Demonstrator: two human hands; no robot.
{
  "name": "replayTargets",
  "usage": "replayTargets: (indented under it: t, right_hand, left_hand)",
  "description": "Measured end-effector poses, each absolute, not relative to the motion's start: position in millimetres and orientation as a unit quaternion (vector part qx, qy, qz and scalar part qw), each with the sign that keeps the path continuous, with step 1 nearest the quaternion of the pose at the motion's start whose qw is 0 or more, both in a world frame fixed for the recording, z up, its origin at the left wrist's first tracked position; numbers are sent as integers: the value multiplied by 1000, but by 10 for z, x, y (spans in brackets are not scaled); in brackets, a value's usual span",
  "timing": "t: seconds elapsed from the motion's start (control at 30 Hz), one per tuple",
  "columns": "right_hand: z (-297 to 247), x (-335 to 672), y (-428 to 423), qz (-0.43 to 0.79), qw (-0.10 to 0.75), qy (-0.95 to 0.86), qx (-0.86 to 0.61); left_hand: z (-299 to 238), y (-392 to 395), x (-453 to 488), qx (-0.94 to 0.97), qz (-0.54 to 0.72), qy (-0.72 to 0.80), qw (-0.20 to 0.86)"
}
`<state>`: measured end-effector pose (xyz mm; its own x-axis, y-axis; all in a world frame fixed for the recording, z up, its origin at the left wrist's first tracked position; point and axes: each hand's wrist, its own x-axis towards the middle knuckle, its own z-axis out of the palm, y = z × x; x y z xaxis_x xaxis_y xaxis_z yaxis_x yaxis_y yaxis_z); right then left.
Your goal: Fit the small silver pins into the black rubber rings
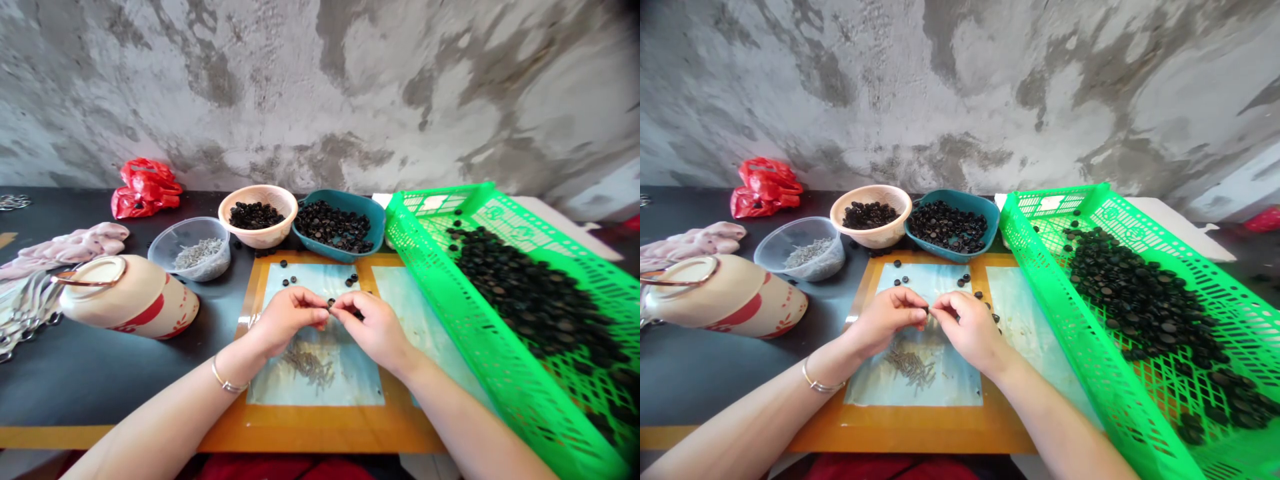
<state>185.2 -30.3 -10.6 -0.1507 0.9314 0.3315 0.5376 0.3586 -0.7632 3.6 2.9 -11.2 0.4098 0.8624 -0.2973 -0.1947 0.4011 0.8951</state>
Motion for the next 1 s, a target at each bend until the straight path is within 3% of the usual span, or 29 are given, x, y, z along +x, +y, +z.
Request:
replayTargets:
  t: [0.27,0.4,0.77,1.0]
  right_hand:
    - [-122,1889,-258,272,388,-695,-542]
    - [-200,1951,-168,197,384,-712,-554]
    - [-33,1841,24,106,182,-774,-598]
    - [-28,1437,488,111,148,-801,-570]
  left_hand:
    - [-105,65,32,426,376,415,711]
    - [-93,158,-28,380,424,426,703]
    - [-117,330,-131,279,507,430,693]
    - [-102,436,-215,222,576,419,666]
